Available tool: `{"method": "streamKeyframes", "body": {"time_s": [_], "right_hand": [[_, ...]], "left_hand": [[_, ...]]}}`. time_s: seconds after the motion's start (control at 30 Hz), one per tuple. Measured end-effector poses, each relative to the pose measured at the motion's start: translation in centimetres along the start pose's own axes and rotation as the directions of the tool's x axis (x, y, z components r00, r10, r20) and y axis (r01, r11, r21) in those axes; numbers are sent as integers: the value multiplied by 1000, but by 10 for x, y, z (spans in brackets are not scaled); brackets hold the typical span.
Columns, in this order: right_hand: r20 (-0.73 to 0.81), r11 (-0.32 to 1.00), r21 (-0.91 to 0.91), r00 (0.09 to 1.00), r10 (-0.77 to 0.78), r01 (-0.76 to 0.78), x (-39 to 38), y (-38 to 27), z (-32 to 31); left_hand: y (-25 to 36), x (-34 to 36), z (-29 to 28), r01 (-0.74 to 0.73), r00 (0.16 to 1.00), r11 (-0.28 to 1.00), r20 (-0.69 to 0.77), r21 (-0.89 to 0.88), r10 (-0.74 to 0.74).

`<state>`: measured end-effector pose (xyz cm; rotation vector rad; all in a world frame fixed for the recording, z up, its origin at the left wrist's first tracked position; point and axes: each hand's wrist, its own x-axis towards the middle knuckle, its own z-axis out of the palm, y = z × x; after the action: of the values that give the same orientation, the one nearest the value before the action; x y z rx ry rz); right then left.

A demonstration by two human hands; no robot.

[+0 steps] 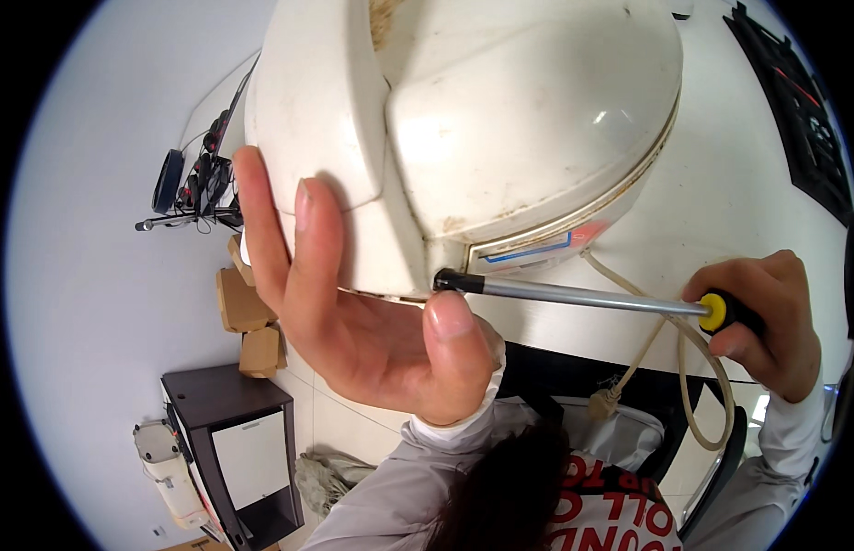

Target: The person uses a screwdriver to remove screws from the bottom of a white rice cooker. They reposition the appliance, unscrew fasteners, and place the screwdriver down after completing the removal.

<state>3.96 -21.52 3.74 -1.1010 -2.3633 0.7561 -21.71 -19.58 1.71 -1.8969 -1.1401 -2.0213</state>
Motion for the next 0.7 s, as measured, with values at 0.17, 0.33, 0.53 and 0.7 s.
{"method": "streamKeyframes", "body": {"time_s": [0.17, 0.33, 0.53, 0.7], "right_hand": [[-3, 1000, 14, 1000, -11, 11, -1, 3, 3], [16, 999, 46, 1000, -7, 6, 2, 4, 3], [8, 999, 48, 1000, -5, 4, 2, 6, 4], [-66, 997, 78, 998, 7, -2, -1, 5, 14]], "left_hand": [[1, -1, -1, -8, 1000, 1000, 18, 21, 8], [-1, -2, -2, -9, 1000, 999, 7, 34, 9], [-1, -1, -2, -21, 1000, 999, 0, 40, 21], [-4, -2, 0, -54, 999, 998, -7, 36, 54]]}}
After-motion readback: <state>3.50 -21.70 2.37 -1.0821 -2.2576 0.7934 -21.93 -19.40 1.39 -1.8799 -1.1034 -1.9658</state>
